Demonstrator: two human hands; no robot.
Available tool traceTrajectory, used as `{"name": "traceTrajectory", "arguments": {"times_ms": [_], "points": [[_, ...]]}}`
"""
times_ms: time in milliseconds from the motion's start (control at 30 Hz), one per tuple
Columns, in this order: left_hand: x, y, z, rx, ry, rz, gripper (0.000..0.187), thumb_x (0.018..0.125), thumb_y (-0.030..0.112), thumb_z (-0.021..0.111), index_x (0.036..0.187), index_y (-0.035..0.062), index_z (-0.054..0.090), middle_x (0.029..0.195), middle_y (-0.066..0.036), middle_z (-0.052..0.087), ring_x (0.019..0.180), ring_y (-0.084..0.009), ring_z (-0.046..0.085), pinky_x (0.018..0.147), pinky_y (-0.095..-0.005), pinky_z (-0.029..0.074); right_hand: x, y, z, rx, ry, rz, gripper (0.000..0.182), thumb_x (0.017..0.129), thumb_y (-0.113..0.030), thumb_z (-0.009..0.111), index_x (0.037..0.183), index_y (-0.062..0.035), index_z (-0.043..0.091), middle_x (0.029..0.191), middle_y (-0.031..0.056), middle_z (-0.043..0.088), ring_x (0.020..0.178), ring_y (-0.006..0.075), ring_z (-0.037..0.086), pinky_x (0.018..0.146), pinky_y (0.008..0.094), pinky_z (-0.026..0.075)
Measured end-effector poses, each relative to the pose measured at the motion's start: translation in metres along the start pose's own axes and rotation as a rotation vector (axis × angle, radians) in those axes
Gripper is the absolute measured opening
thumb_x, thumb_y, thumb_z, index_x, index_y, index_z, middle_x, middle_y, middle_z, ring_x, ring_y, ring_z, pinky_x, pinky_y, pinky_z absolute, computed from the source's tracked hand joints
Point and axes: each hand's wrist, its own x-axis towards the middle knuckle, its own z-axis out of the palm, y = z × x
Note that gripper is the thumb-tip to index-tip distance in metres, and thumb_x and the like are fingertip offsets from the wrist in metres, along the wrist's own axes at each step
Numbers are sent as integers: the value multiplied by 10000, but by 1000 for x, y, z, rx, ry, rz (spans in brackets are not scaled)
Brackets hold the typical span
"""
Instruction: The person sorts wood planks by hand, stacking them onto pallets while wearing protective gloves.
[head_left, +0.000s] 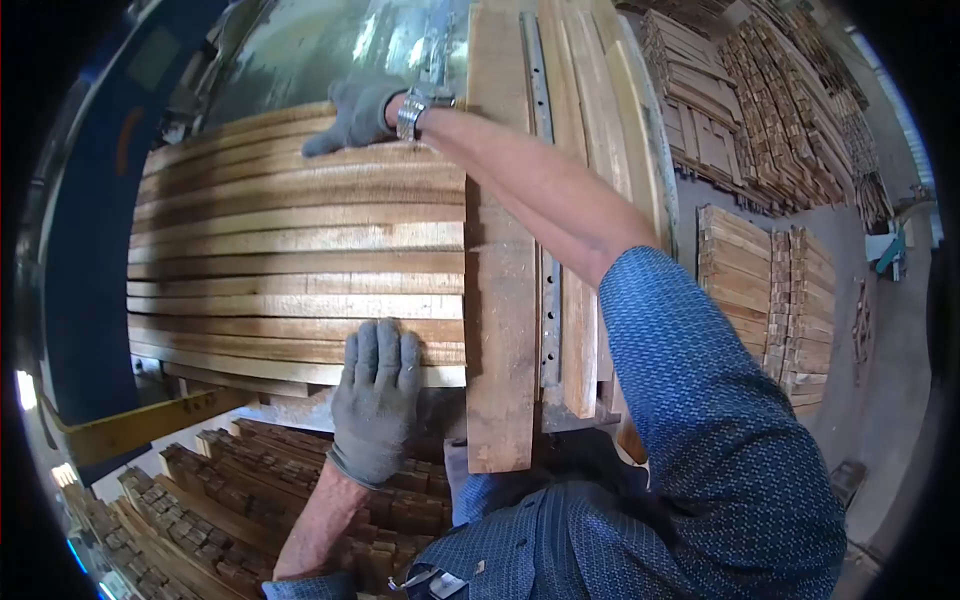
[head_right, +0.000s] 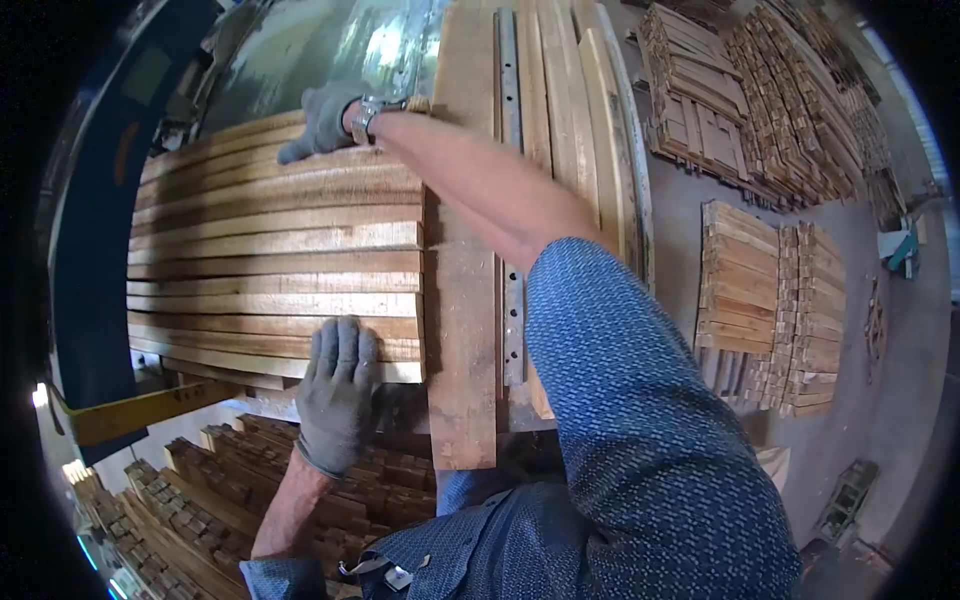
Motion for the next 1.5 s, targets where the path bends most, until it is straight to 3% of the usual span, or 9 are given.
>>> {"name": "traceTrajectory", "arguments": {"times_ms": [200,367,733,900,1133,1267,1367,1433,1500], "points": [[13,4,-25,-263,-66,-156,767,794,432,769,1293,-88,505,1357,-317,503,1307,-479,455,1112,-522,375,-3,4,-5,91,-81,13,868,801,-673,654,1332,4,531,1261,196,633,1145,334,630,941,445,507],[38,20,-26,-105,52,-143,1015,755,699,689,1300,-135,495,1359,-352,492,1338,-479,432,1141,-537,311,-10,10,-6,188,-26,-14,756,857,-580,641,1368,-37,512,1337,187,594,1211,349,588,1007,444,467],[53,60,-7,-195,150,-256,987,746,560,762,1312,-181,439,1363,-387,442,1316,-530,406,1131,-553,313,19,34,-2,177,-121,-113,617,873,-436,656,1361,-87,514,1280,197,620,1183,376,584,988,454,461],[55,39,-29,-309,117,-312,928,702,509,821,1331,-94,503,1329,-312,533,1264,-470,499,1092,-520,375,48,36,-3,89,-119,-180,529,855,-428,655,1231,-58,616,1228,200,649,1132,370,613,962,448,477],[101,-128,-43,-228,582,-192,551,744,373,838,1043,-39,628,1111,-250,609,1007,-385,603,933,-437,477,52,-11,-5,258,-40,-8,591,882,-498,642,1223,-16,640,1240,204,655,1130,376,629,959,457,489],[163,-238,-45,-54,450,-383,590,891,495,683,1007,-84,664,1125,-272,645,1103,-340,632,954,-406,474,43,-30,10,207,-41,88,622,930,-529,577,1252,3,548,1111,228,686,1046,379,663,928,476,490],[183,-312,-27,67,352,-379,680,893,619,597,967,-51,688,1032,-240,668,1000,-340,656,886,-425,485,39,-29,15,193,16,74,614,936,-549,566,1219,-4,549,1068,219,696,1009,361,682,896,476,508],[184,-338,-20,1,-9,-563,785,852,740,534,877,-27,698,981,-231,652,958,-385,640,843,-428,482,38,-29,13,144,7,88,639,936,-556,552,1247,2,544,1068,219,695,1003,351,685,889,460,519],[185,-347,-6,-4,77,-547,808,841,764,514,881,-20,703,988,-231,655,959,-385,640,852,-432,480,36,-28,12,153,2,96,636,937,-546,551,1255,5,542,1058,215,697,992,347,688,882,457,522]]}}
